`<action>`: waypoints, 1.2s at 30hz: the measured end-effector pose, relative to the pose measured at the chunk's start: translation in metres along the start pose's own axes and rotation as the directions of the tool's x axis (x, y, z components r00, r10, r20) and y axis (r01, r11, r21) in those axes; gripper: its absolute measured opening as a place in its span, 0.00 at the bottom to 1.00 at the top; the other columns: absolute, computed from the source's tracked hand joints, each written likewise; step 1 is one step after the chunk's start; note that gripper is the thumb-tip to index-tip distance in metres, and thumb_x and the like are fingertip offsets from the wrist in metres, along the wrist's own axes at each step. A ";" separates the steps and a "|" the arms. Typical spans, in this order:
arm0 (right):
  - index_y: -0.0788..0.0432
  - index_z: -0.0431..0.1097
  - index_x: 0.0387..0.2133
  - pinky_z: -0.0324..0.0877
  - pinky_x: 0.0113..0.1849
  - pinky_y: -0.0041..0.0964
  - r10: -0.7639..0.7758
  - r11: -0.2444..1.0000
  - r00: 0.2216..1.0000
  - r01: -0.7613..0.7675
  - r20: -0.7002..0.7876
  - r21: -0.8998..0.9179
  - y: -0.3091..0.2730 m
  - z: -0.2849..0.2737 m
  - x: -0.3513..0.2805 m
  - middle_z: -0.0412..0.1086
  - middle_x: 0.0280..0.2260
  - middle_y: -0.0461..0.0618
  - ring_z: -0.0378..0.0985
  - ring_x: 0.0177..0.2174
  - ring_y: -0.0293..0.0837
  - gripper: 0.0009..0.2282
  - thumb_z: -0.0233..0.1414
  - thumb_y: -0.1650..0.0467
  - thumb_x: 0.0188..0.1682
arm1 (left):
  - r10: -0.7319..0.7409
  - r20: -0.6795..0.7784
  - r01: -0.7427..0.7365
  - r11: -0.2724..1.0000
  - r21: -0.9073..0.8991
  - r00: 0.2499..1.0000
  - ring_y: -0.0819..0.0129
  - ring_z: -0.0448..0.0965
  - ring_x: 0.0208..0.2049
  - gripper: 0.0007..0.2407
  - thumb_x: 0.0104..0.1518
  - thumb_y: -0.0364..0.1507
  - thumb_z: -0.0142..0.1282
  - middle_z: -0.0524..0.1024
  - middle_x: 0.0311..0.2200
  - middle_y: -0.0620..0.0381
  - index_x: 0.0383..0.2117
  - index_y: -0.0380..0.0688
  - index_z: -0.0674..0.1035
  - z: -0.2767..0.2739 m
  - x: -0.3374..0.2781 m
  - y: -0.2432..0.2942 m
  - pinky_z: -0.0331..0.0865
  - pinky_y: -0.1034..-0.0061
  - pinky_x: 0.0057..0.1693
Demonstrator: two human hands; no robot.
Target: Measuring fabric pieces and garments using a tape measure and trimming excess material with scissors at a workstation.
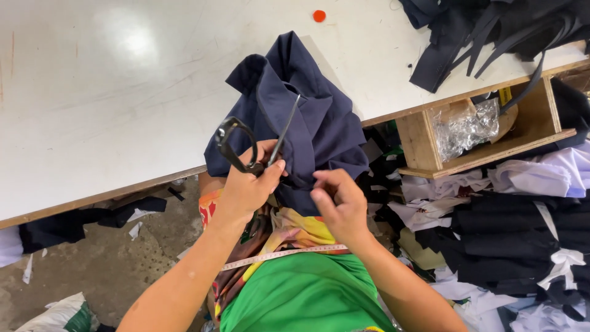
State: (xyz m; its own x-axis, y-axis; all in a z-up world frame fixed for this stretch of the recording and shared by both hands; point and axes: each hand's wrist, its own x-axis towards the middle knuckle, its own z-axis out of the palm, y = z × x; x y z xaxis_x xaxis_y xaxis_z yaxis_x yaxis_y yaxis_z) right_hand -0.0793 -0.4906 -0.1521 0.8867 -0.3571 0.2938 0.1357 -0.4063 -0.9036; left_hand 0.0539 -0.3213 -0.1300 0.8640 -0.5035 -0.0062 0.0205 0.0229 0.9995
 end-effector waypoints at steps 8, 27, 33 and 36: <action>0.63 0.79 0.34 0.77 0.36 0.34 0.332 0.736 0.834 -0.521 0.441 0.432 0.000 -0.002 0.020 0.78 0.28 0.48 0.76 0.32 0.36 0.04 0.61 0.80 0.49 | 0.071 0.041 -0.067 0.992 -0.105 0.997 0.75 0.73 0.12 0.11 0.62 0.19 0.54 0.81 0.24 0.42 0.48 0.21 0.77 -0.005 -0.006 0.006 0.68 0.81 0.23; 0.65 0.68 0.58 0.76 0.51 0.44 0.416 0.317 0.838 -0.497 0.352 0.808 0.079 -0.068 -0.014 0.76 0.52 0.59 0.80 0.49 0.52 0.31 0.70 0.64 0.43 | -0.449 -0.447 0.613 0.350 0.709 0.774 0.34 0.74 0.58 0.34 0.60 0.31 0.54 0.74 0.60 0.38 0.77 0.55 0.55 -0.193 0.044 0.017 0.64 0.47 0.62; 0.66 0.69 0.55 0.76 0.48 0.42 0.436 0.361 0.843 -0.485 0.316 0.796 0.072 -0.071 -0.020 0.77 0.48 0.58 0.81 0.46 0.50 0.30 0.71 0.63 0.43 | -0.463 -0.543 0.624 0.029 0.781 0.700 0.20 0.78 0.49 0.34 0.69 0.33 0.51 0.61 0.66 0.38 0.79 0.54 0.45 -0.226 0.062 -0.038 0.72 0.38 0.53; 0.67 0.69 0.53 0.76 0.47 0.41 0.435 0.370 0.841 -0.492 0.321 0.788 0.069 -0.073 -0.022 0.77 0.46 0.58 0.81 0.45 0.49 0.30 0.71 0.62 0.42 | -0.360 -0.508 0.526 -0.054 0.849 0.782 0.23 0.83 0.38 0.34 0.70 0.34 0.52 0.65 0.61 0.35 0.80 0.50 0.47 -0.246 0.071 -0.064 0.77 0.41 0.43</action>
State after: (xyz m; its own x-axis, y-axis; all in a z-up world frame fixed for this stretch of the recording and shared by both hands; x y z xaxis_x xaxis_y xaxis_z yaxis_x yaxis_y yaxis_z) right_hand -0.1216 -0.5722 -0.1981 0.9468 -0.2076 -0.2458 -0.0371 0.6884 -0.7243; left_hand 0.2373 -0.1457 -0.2017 0.9243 0.0369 -0.3800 0.0267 -0.9991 -0.0319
